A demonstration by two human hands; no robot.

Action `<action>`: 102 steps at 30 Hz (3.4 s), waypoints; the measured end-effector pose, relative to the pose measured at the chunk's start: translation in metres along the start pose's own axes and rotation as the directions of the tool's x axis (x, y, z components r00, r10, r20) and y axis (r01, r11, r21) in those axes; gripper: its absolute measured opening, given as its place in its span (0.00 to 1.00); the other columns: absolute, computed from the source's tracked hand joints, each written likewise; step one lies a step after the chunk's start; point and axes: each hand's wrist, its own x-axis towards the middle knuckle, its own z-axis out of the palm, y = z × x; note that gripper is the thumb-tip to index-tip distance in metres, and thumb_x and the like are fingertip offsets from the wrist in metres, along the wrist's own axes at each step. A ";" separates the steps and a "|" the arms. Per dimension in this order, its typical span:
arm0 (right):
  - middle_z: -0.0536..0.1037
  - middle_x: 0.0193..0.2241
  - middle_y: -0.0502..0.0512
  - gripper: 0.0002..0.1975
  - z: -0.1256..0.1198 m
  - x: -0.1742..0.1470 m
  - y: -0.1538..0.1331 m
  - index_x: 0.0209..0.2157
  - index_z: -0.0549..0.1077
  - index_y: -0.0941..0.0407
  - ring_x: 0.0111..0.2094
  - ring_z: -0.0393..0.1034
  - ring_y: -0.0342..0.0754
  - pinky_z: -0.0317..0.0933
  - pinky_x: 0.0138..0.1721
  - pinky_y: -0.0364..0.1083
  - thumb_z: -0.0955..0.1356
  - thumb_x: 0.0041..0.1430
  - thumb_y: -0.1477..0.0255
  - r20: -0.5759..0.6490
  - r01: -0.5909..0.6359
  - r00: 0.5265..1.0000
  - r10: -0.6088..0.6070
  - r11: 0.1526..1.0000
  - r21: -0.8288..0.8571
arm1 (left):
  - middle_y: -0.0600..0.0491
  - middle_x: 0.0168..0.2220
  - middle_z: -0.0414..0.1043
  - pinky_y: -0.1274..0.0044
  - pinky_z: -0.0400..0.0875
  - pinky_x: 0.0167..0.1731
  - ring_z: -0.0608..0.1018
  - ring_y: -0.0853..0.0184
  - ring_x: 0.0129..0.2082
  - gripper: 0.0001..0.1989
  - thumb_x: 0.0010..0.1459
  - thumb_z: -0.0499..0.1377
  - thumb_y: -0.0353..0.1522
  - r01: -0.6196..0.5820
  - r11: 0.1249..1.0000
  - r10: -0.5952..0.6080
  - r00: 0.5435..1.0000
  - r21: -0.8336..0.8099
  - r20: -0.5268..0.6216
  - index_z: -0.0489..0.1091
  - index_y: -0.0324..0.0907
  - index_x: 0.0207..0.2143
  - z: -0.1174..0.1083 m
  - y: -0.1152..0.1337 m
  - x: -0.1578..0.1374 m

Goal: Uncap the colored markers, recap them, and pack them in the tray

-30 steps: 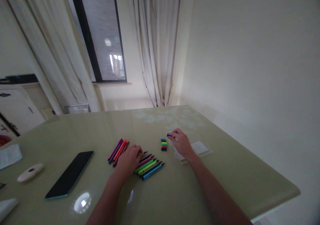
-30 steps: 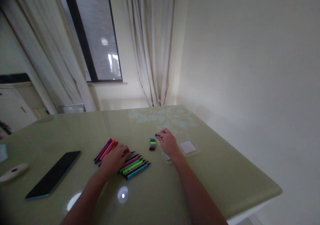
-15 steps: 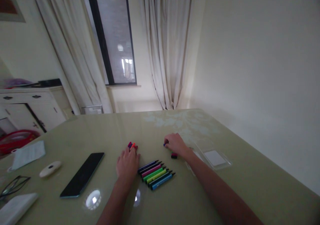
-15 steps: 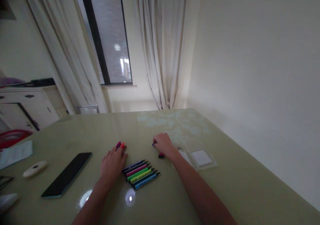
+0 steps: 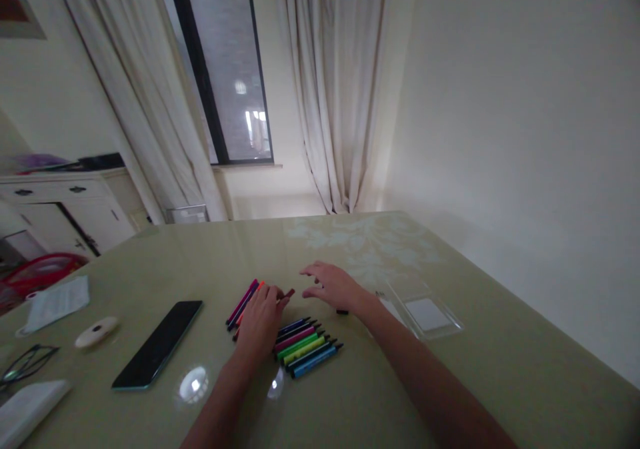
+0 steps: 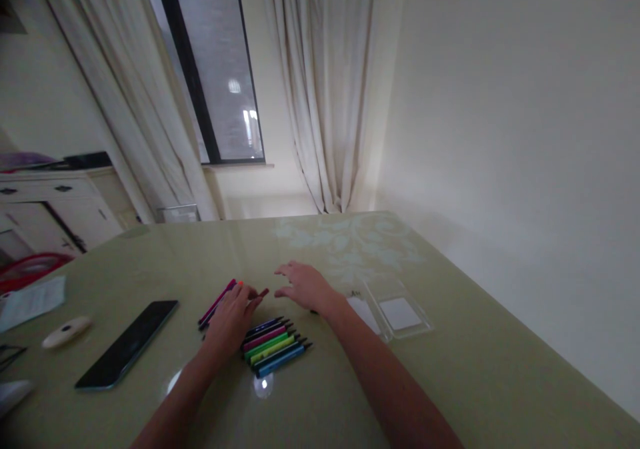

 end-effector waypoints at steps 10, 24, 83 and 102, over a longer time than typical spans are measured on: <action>0.83 0.38 0.51 0.09 -0.024 0.000 0.002 0.40 0.83 0.50 0.41 0.75 0.47 0.62 0.43 0.43 0.68 0.67 0.71 0.086 0.211 0.975 -0.203 0.974 -0.087 | 0.52 0.36 0.78 0.74 0.65 0.35 0.80 0.61 0.38 0.20 0.73 0.40 0.40 0.066 0.983 -0.069 0.997 -0.170 -0.016 0.67 0.47 0.36 -0.006 0.015 -0.004; 0.78 0.36 0.54 0.04 -0.006 -0.001 0.027 0.36 0.80 0.57 0.38 0.70 0.46 0.57 0.38 0.42 0.74 0.57 0.76 0.090 -0.120 0.987 0.135 0.980 -0.158 | 0.50 0.35 0.76 0.72 0.66 0.38 0.77 0.61 0.37 0.16 0.68 0.50 0.41 -0.054 0.960 0.117 0.969 -0.276 0.218 0.70 0.43 0.33 0.006 -0.031 0.005; 0.81 0.34 0.54 0.05 -0.024 -0.010 0.047 0.36 0.84 0.57 0.36 0.73 0.46 0.60 0.37 0.42 0.74 0.55 0.76 0.086 -0.220 0.969 0.230 0.969 -0.117 | 0.52 0.34 0.79 0.73 0.68 0.36 0.79 0.62 0.35 0.09 0.58 0.58 0.39 0.042 0.945 0.016 0.984 -0.324 0.175 0.73 0.44 0.34 -0.004 -0.038 0.008; 0.81 0.38 0.56 0.08 -0.003 -0.011 0.021 0.38 0.79 0.57 0.39 0.73 0.49 0.57 0.34 0.42 0.74 0.54 0.73 0.140 -0.240 0.951 0.275 0.944 -0.225 | 0.46 0.42 0.76 0.70 0.68 0.47 0.77 0.56 0.46 0.09 0.66 0.55 0.37 0.095 0.992 -0.092 0.995 0.084 -0.032 0.73 0.43 0.37 -0.007 -0.043 0.008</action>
